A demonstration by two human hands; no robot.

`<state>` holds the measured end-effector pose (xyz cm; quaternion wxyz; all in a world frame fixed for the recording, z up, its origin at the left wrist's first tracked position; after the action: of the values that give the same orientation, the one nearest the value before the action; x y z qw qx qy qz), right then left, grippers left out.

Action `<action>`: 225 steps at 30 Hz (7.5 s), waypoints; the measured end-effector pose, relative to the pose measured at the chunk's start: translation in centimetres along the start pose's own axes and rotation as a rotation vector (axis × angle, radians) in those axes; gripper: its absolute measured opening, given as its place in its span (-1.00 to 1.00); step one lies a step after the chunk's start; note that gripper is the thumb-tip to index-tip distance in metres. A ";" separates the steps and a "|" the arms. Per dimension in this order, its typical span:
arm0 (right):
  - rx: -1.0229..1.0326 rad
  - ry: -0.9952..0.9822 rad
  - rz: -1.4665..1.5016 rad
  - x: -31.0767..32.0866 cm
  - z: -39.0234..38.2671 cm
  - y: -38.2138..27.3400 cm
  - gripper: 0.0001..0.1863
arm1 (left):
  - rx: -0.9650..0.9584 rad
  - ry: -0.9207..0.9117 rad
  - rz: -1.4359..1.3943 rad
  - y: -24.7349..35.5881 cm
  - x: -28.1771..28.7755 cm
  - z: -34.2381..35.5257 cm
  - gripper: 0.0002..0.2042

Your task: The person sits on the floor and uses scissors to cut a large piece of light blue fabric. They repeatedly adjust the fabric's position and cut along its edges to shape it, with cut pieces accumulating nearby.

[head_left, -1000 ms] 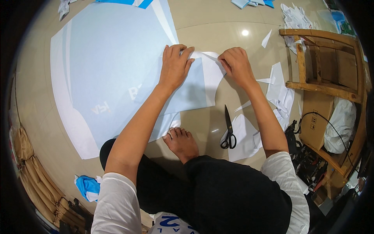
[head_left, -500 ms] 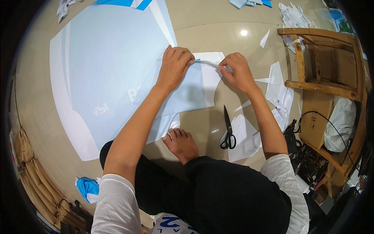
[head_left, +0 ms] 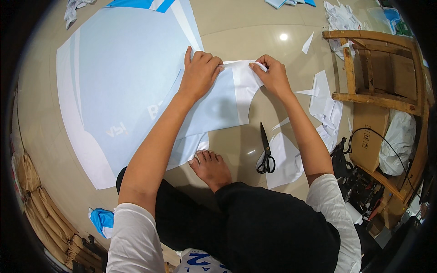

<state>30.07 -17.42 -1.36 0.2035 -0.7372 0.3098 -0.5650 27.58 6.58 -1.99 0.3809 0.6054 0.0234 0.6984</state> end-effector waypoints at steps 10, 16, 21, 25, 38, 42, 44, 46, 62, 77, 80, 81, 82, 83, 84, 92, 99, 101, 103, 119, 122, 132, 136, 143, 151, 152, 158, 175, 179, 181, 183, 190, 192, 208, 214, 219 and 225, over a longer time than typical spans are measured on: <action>0.146 -0.086 -0.028 0.3 0.3 -0.7 -0.70 | 0.013 -0.130 0.092 -1.0 2.1 -0.5 -0.87; 0.058 -0.180 -0.105 1.8 -2.8 0.8 -0.70 | -0.004 -0.137 0.136 -2.0 4.6 -3.4 -0.87; -0.031 -0.294 0.541 2.3 -7.4 2.8 -0.76 | 0.063 -0.049 -0.192 -1.4 7.2 -6.4 -0.85; -0.239 -0.312 0.614 2.0 -6.4 1.1 -0.78 | 0.340 -0.082 -0.497 -2.3 7.2 -6.7 -0.80; -0.105 0.041 0.139 0.3 -1.4 2.4 -0.71 | 0.394 -0.034 -0.269 -4.7 4.9 -5.3 -0.76; -0.125 0.080 0.144 0.4 -0.8 3.0 -0.70 | 0.439 -0.011 -0.271 -4.6 4.9 -5.1 -0.77; -0.110 0.083 0.130 0.4 -0.7 2.6 -0.70 | 0.428 -0.003 -0.253 -4.7 4.8 -5.0 -0.78; -0.110 0.089 0.125 0.4 -0.6 2.3 -0.70 | 0.422 0.011 -0.230 -4.8 5.0 -5.0 -0.78; -0.141 0.115 0.070 0.3 0.3 2.3 -0.67 | 0.429 0.057 -0.211 -5.5 5.0 -5.1 -0.79; -0.155 0.127 0.061 0.2 0.8 2.6 -0.66 | 0.436 0.063 -0.234 -5.5 5.0 -5.1 -0.81; -0.167 0.125 0.072 0.1 0.9 2.7 -0.66 | 0.427 0.060 -0.231 -5.5 5.0 -5.1 -0.80; -0.161 0.126 0.073 0.1 0.9 2.6 -0.66 | 0.427 0.063 -0.228 -5.5 5.1 -5.1 -0.81; -0.159 0.128 0.074 0.1 1.0 2.6 -0.65 | 0.426 0.066 -0.226 -5.5 5.1 -5.1 -0.81; -0.156 0.131 0.075 0.1 1.0 2.7 -0.65 | 0.425 0.069 -0.225 -5.5 5.1 -5.1 -0.81; -0.154 0.133 0.076 0.1 1.0 2.7 -0.65 | 0.434 0.067 -0.229 -5.6 5.1 -5.1 -0.83; -0.184 0.134 0.063 0.2 0.8 2.4 -0.64 | 0.518 0.051 -0.246 -5.7 5.6 -5.6 -0.81; -0.079 0.175 0.006 0.7 0.4 1.3 -0.68 | 0.479 0.047 -0.153 -5.7 5.7 -5.6 -0.81; -0.086 0.173 0.001 0.7 0.4 1.3 -0.70 | 0.486 0.033 -0.136 -5.6 5.7 -5.5 -0.81; -0.090 0.174 -0.004 0.8 0.3 1.2 -0.72 | 0.504 0.017 -0.100 -5.5 5.8 -5.6 -0.78; -0.061 0.215 -0.008 0.7 0.4 1.4 -0.70 | 0.128 -0.139 0.099 4.4 -2.4 -6.3 -0.29; -0.064 0.222 -0.002 0.6 0.4 1.5 -0.70 | 0.159 -0.168 0.143 4.4 -2.8 -6.7 -0.28; -0.060 0.225 -0.015 0.5 0.5 1.1 -0.68 | 0.262 -0.164 0.207 3.6 -2.7 -8.7 -0.23; -0.072 0.236 -0.025 0.5 0.7 1.2 -0.66 | 0.285 -0.145 0.218 3.3 -2.6 -9.3 -0.21; -0.062 0.262 -0.020 0.5 0.7 1.6 -0.64 | 0.276 -0.111 0.209 3.2 -2.5 -9.5 -0.22; 0.059 0.382 -0.061 1.3 -0.8 1.5 -0.59 | 0.234 -0.110 0.272 3.7 -2.2 -9.2 -0.32; 0.092 0.412 -0.093 1.5 -1.5 1.2 -0.59 | 0.236 -0.112 0.275 3.7 -2.2 -9.3 -0.32; 0.458 0.348 -0.284 -2.3 -8.9 -2.2 -0.42 | 0.233 -0.097 0.281 3.9 -2.0 -9.3 -0.31; 0.174 0.289 -0.165 -0.9 -20.5 3.8 -0.72 | 0.230 -0.055 0.297 3.9 -1.7 -9.5 -0.30; -0.031 0.155 -0.202 -0.7 -30.4 9.1 -0.78 | 0.238 -0.080 0.320 3.9 -2.3 -9.4 -0.31; -0.162 0.117 -0.153 -1.0 -33.8 10.6 -0.73 | 0.232 -0.073 0.329 3.8 -2.3 -9.5 -0.31; -0.207 0.084 -0.136 -1.3 -35.0 10.7 -0.68 | 0.235 -0.070 0.339 3.6 -2.0 -9.7 -0.31; -0.215 0.136 -0.078 -1.3 -36.1 12.1 -0.56 | 0.232 -0.069 0.289 4.1 -2.0 -9.1 -0.29; -0.213 0.146 -0.055 -1.0 -36.1 13.2 -0.57 | 0.200 -0.066 0.271 4.8 -2.3 -8.5 -0.29; -0.641 -0.277 0.542 -0.4 -34.1 16.4 -0.84 | 0.157 -0.082 0.202 7.1 -4.6 -8.2 -0.24; -0.797 -0.311 0.662 -3.4 -34.7 13.1 -0.65 | 0.152 -0.062 0.217 6.9 -4.3 -8.4 -0.27; -0.749 -0.397 0.601 -6.6 -35.5 13.3 -0.55 | 0.140 -0.027 0.197 6.8 -3.8 -8.6 -0.30; -0.747 -0.458 0.670 -8.4 -32.6 10.5 -0.60 | 0.161 -0.028 0.205 6.3 -3.8 -9.0 -0.33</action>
<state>-5.03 -17.67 -5.00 0.1589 -0.7245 0.6547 -0.1459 16.51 3.80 -4.44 0.2578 0.6430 0.0121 0.7211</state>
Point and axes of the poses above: each hand's wrist, its own z-axis towards the middle knuckle, its own x-axis out of the back of the hand, y = z × x, the point moved 7 cm from there along z, towards the middle knuckle, and after that the axes turned 9 degrees about -x, right-handed, at the moved point
